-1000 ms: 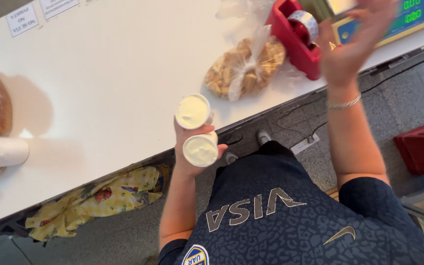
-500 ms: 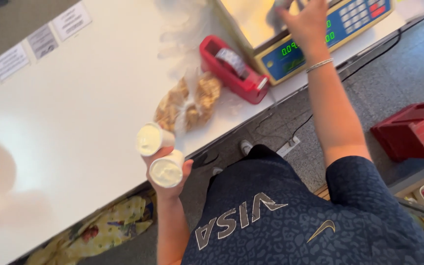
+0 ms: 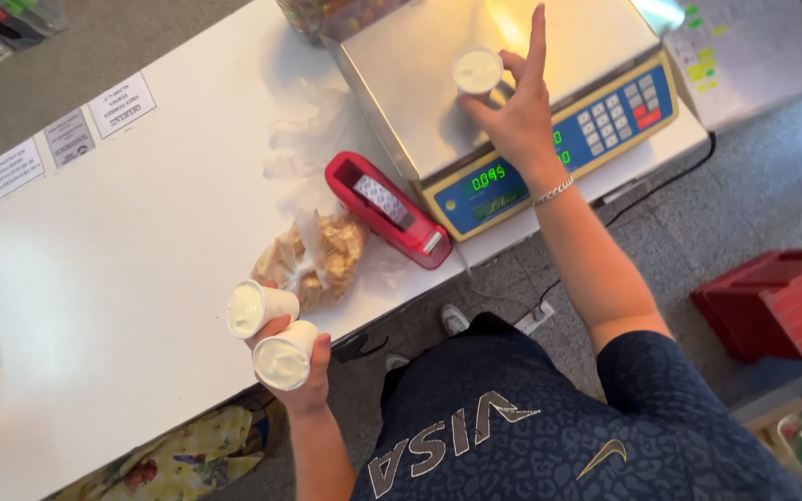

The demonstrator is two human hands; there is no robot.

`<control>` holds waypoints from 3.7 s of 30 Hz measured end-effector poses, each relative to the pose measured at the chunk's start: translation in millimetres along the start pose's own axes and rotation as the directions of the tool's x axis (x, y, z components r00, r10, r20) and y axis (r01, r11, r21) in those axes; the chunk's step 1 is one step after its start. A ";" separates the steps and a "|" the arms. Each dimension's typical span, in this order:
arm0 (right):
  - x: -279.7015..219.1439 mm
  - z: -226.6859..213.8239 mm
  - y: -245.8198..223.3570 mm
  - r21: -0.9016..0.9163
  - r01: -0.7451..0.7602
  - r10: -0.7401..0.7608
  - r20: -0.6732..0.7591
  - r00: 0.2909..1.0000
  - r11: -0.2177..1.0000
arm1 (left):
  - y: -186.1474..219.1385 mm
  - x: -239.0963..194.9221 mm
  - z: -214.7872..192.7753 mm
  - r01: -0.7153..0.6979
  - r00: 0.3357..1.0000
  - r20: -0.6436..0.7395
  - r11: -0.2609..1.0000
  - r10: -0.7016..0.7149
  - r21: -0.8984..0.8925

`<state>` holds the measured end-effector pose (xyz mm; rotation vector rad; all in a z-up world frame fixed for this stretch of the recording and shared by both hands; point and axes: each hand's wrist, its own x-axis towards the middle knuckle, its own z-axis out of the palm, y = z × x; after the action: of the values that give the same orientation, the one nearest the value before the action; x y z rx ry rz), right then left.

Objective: Filling small plastic containers with a creamy substance from a large tub using a spoon, weighing them on a digital scale, and organizing them on a table.

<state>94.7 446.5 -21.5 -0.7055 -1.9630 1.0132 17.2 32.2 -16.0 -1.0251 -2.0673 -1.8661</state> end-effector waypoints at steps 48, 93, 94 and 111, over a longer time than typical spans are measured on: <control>-520.7 491.8 -409.0 0.699 -0.387 -0.745 0.666 0.043 0.602 | 90.4 -314.4 -467.5 0.594 0.407 -0.880 0.662 0.243 0.457; -1045.2 1491.4 -1074.2 0.774 -0.346 -0.828 0.561 -0.015 0.530 | -257.6 -241.8 -1728.6 0.494 0.454 -0.810 0.653 0.370 0.575; -1056.1 1514.4 -1096.5 0.790 -0.346 -0.841 0.540 0.001 0.507 | -265.1 -236.5 -1758.8 0.477 0.463 -0.795 0.645 0.392 0.597; -1262.1 1873.4 -1348.5 0.770 -0.369 -0.829 0.559 -0.004 0.520 | -389.4 -208.8 -2255.1 0.430 0.469 -0.831 0.744 0.300 0.512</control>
<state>-975.4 -1956.5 -57.5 1.5334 -1.9393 2.2425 -755.4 -2131.9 4.7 0.2713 -1.7588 -1.0117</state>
